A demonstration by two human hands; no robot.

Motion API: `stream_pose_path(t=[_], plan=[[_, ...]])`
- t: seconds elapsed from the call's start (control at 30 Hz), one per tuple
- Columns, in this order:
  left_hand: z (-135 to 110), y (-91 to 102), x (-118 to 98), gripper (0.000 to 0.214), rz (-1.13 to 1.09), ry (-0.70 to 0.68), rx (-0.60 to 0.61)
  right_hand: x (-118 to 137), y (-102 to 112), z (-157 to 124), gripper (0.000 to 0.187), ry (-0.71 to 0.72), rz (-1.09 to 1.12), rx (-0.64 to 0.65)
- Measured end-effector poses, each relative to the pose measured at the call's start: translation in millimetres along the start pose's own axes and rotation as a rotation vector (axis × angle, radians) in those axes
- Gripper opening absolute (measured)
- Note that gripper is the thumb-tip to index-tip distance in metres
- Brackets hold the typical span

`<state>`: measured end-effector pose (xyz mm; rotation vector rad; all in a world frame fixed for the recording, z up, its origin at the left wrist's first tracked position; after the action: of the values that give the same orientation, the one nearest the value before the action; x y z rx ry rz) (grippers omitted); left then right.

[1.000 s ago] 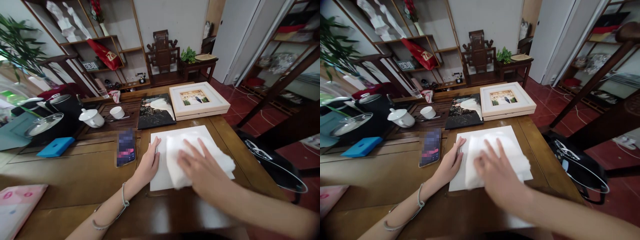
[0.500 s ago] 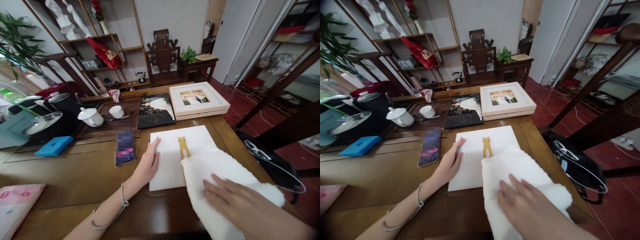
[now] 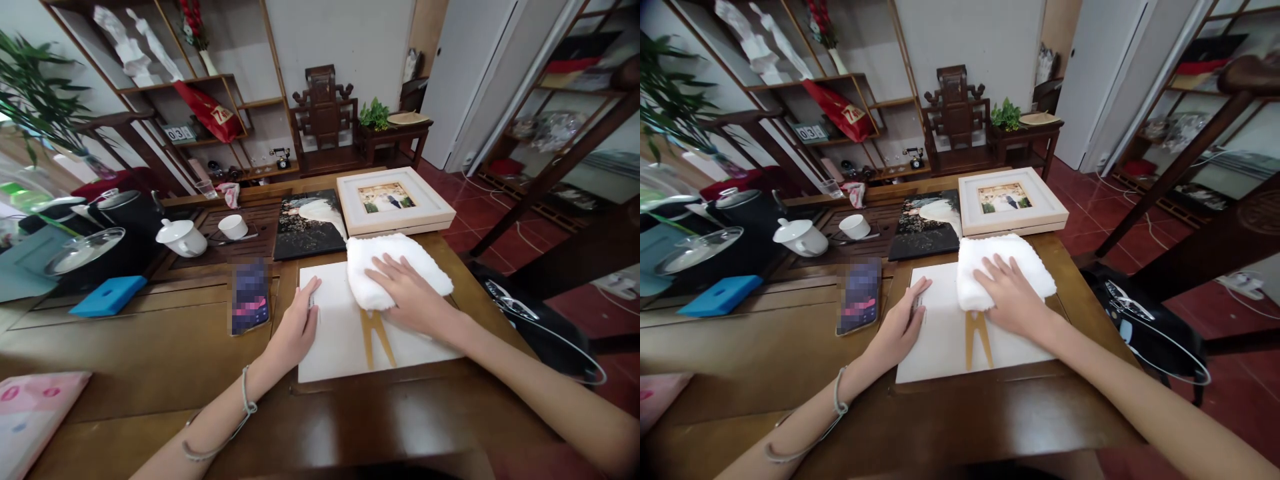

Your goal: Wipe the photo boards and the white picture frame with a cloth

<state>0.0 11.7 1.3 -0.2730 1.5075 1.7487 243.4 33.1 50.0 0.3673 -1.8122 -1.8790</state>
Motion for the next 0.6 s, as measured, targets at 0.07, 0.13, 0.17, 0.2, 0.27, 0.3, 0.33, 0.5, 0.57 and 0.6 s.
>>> stream_pose_path(t=[0.07, 0.13, 0.17, 0.2, 0.27, 0.3, 0.33, 0.5, 0.57, 0.6], plan=[[0, -0.2, 0, 0.049, -0.001, 0.005, 0.001, 21, 3, -21, 0.059, -0.003, -0.095, 0.039], [0, -0.3, 1, 0.049, -0.008, 0.005, 0.001, 43, 8, -48, 0.053, 0.069, -0.158, 0.063], [0, -0.3, 1, 0.049, -0.012, 0.006, -0.001, 52, 11, -60, 0.052, 0.131, -0.160, 0.070], [0, -0.3, 1, 0.049, -0.015, 0.009, -0.005, 58, 15, -71, 0.052, 0.194, -0.144, 0.077], [0, -0.3, 1, 0.050, -0.012, 0.025, -0.008, 62, 23, -80, 0.050, 0.260, -0.082, 0.097], [-1, -0.3, 1, 0.051, -0.009, 0.034, -0.006, 59, 27, -78, 0.048, 0.246, -0.056, 0.098], [0, -0.2, 1, 0.051, -0.007, 0.038, -0.002, 53, 30, -71, 0.047, 0.208, -0.039, 0.097], [0, 0.7, 0, 0.050, -0.005, -0.001, -0.001, 21, 16, -5, 0.045, -0.009, -0.032, 0.021], [1, 0.7, 0, 0.050, 0.004, -0.021, -0.009, 21, 3, 10, 0.050, -0.007, -0.053, -0.036], [1, 0.4, 0, 0.050, 0.007, -0.028, -0.012, 25, -2, 12, 0.053, 0.017, -0.070, -0.047]])
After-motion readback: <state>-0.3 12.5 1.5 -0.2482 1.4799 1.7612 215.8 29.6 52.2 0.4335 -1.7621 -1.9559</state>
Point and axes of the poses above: each hand's wrist, its own z-axis towards the middle knuckle, its own y-axis out of the back of the hand, x = y × z, the point moved 2 cm from there along z, towards the middle knuckle
